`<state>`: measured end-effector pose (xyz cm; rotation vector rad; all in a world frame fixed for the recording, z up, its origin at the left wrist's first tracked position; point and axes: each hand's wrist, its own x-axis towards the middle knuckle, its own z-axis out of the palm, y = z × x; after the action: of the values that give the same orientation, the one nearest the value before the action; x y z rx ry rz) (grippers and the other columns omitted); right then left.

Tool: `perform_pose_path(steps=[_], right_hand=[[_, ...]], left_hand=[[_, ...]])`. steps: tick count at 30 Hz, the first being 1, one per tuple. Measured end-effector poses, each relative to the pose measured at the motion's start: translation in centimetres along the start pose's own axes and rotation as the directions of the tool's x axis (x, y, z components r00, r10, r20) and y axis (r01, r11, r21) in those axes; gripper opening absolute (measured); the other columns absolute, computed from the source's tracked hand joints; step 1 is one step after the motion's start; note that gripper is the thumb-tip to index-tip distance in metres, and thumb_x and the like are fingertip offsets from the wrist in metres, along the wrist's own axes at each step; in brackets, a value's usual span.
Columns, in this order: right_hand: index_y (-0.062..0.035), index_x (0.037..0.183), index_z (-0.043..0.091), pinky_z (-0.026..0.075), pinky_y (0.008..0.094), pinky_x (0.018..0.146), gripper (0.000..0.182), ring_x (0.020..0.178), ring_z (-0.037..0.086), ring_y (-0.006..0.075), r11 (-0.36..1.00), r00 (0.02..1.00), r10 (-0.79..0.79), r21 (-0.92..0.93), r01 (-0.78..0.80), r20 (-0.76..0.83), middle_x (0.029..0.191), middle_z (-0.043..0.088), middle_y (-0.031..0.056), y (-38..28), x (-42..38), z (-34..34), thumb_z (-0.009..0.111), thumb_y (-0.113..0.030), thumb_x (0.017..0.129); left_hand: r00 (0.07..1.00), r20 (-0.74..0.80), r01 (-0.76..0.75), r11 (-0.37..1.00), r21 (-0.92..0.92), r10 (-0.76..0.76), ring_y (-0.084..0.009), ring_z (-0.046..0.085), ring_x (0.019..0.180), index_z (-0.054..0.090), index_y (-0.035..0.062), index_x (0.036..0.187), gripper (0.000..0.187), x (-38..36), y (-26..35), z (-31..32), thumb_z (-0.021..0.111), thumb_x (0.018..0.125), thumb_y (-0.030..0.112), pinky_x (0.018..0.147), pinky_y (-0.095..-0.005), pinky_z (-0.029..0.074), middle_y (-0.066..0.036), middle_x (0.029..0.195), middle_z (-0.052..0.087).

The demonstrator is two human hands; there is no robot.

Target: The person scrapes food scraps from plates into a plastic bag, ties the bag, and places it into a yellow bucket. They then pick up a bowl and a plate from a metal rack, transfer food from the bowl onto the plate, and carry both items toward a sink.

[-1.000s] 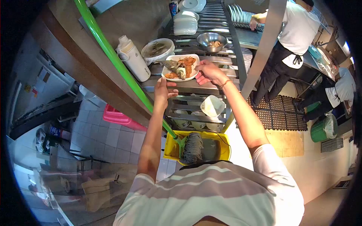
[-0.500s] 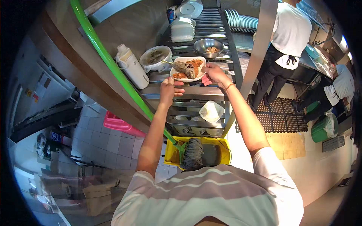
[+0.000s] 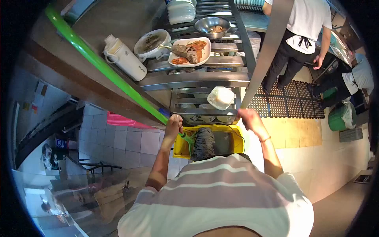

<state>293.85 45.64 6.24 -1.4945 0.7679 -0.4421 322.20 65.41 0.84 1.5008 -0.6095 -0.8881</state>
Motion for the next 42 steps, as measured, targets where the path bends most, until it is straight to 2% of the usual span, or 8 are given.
perform_pose_path(steps=[6,9,11,15,22,26,31,42], right_hand=[[-0.0018,0.084,0.061,0.035,0.0250,0.043,0.020,0.046,0.044,0.0069,0.955,0.951,0.293,-0.019,-0.296,-0.097,0.054,0.048,-0.0002,11.6,-6.2,-1.6,0.050,-0.017,0.090],[-0.0022,0.104,0.054,0.044,0.0286,0.053,0.025,0.060,0.055,0.0169,0.991,0.989,0.072,-0.103,-0.085,-0.127,0.067,0.055,0.0067,22.6,-7.7,-2.9,0.055,-0.006,0.080],[-0.0025,0.109,0.051,0.048,0.0329,0.060,0.037,0.071,0.058,0.0223,0.833,0.928,0.310,-0.412,-0.369,-0.205,0.076,0.059,0.0098,29.8,-9.3,-4.9,0.057,-0.004,0.073],[-0.0028,0.119,0.050,0.048,0.0341,0.067,0.048,0.074,0.060,0.0232,0.877,0.866,0.438,-0.097,-0.471,-0.242,0.086,0.063,0.0145,30.9,-13.0,-6.0,0.058,-0.005,0.072],[-0.0028,0.117,0.056,0.048,0.0325,0.079,0.041,0.088,0.060,0.0216,0.818,0.868,0.469,-0.292,-0.496,-0.160,0.096,0.064,0.0157,26.9,-10.3,-9.9,0.061,-0.012,0.078],[-0.0026,0.112,0.058,0.048,0.0306,0.080,0.035,0.089,0.059,0.0191,0.961,0.989,0.123,-0.238,-0.141,-0.086,0.095,0.064,0.0123,23.2,-4.4,-12.2,0.061,-0.012,0.079],[-0.0014,0.111,0.057,0.049,0.0260,0.078,0.027,0.084,0.060,0.0122,0.987,0.921,-0.134,-0.038,0.158,0.366,0.095,0.063,0.0060,7.1,2.1,-11.1,0.059,-0.007,0.085],[-0.0015,0.117,0.052,0.045,0.0254,0.087,0.030,0.097,0.057,0.0094,0.924,0.805,-0.376,0.253,0.288,0.458,0.101,0.061,0.0026,-0.5,1.8,-4.8,0.057,0.000,0.088]], left_hand=[[0.996,0.030,0.076,0.977,0.197,-0.084,-0.0137,0.060,0.076,0.051,-0.0002,0.106,0.020,1.8,0.1,3.5,0.050,0.090,0.012,0.066,-0.0258,0.049,-0.009,0.095,0.059],[0.987,0.159,-0.058,0.981,0.184,0.029,-0.0120,0.060,0.071,0.053,0.0037,0.100,0.013,3.9,0.1,6.8,0.051,0.092,0.013,0.059,-0.0238,0.045,-0.004,0.086,0.058],[0.964,0.255,-0.121,0.972,0.203,0.067,-0.0109,0.058,0.068,0.054,0.0040,0.097,0.014,4.9,-0.5,9.0,0.051,0.093,0.018,0.059,-0.0240,0.044,-0.004,0.084,0.058],[0.930,0.369,-0.157,0.895,0.417,-0.009,-0.0080,0.050,0.063,0.055,0.0042,0.085,0.027,4.1,1.7,11.8,0.048,0.096,0.028,0.058,-0.0247,0.042,-0.001,0.075,0.056],[0.945,0.135,-0.319,0.927,0.195,0.297,-0.0076,0.051,0.069,0.054,0.0043,0.084,0.008,1.0,8.3,13.9,0.048,0.089,0.004,0.065,-0.0235,0.042,-0.001,0.076,0.056],[0.616,-0.017,-0.503,0.410,0.761,0.787,-0.0166,0.052,0.062,0.057,0.0022,0.084,0.012,1.3,17.3,13.4,0.065,0.079,0.009,0.057,-0.0294,0.043,-0.007,0.072,0.057],[0.663,-0.087,-0.080,0.186,0.979,0.743,-0.0294,0.062,0.073,0.062,0.0038,0.076,0.034,5.1,20.8,13.0,0.072,0.072,0.036,0.062,-0.0390,0.049,-0.013,0.078,0.062],[0.734,-0.153,0.012,0.212,0.977,0.661,-0.0344,0.065,0.071,0.068,0.0028,0.071,0.033,7.3,23.3,10.2,0.064,0.066,0.035,0.068,-0.0424,0.052,-0.019,0.071,0.065]])
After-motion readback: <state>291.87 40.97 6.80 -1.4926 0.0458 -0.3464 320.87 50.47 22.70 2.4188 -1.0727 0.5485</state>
